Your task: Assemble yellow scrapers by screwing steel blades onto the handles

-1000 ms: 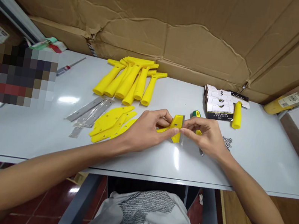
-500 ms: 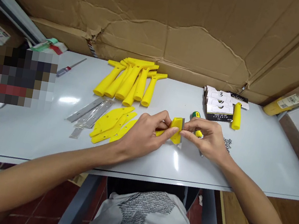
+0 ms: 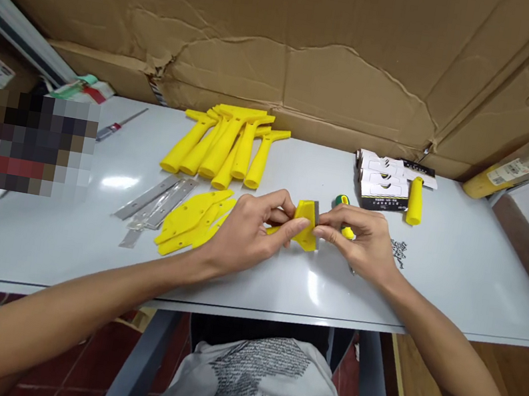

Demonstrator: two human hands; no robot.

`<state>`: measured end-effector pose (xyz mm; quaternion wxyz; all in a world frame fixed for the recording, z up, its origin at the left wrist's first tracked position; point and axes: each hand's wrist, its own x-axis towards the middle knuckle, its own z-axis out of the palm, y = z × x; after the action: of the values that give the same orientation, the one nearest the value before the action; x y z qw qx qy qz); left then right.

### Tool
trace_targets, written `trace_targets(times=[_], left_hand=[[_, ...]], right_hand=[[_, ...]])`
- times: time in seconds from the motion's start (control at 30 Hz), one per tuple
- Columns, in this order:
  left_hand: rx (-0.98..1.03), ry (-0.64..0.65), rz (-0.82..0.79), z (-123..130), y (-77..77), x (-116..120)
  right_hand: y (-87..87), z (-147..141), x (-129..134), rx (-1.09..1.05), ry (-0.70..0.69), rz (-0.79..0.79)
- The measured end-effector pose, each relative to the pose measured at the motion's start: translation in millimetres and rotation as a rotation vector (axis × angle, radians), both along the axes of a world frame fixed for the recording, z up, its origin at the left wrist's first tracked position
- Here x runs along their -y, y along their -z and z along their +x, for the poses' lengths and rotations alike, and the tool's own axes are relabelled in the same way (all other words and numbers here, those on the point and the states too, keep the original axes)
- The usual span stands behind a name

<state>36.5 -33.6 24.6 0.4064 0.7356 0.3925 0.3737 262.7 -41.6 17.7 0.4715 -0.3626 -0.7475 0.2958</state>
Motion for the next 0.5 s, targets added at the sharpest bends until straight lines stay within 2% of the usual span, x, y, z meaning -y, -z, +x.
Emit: trace_targets(times=[0.13, 0.2, 0.23, 0.3, 0.37, 0.43, 0.5], left_hand=[[-0.026, -0.006, -0.008, -1, -3.8, 2], [-0.064, -0.014, 0.096, -2, -4.9, 3], [-0.095, -0.027, 0.206, -4, -4.5, 2], [-0.172, -0.029, 0.527, -8, -1.1, -2], [-0.253, 0.060, 0.881, -13, 6.3, -10], [-0.346, 0.199, 1.152, -17, 16.3, -21], [-0.465, 0.282, 1.327, -19, 26.8, -32]], right_hand=[[-7.3, 2, -2, 0.033, 0.000, -0.062], [-13.6, 13, -8, 0.063, 0.032, -0.094], [-16.6, 21, -12, 0.083, 0.080, -0.114], [-20.6, 39, -22, 0.150, 0.242, -0.157], [-19.5, 53, -30, 0.329, 0.333, -0.168], [-13.2, 59, -34, 0.525, 0.307, -0.178], [-4.6, 57, -35, 0.646, 0.246, -0.204]])
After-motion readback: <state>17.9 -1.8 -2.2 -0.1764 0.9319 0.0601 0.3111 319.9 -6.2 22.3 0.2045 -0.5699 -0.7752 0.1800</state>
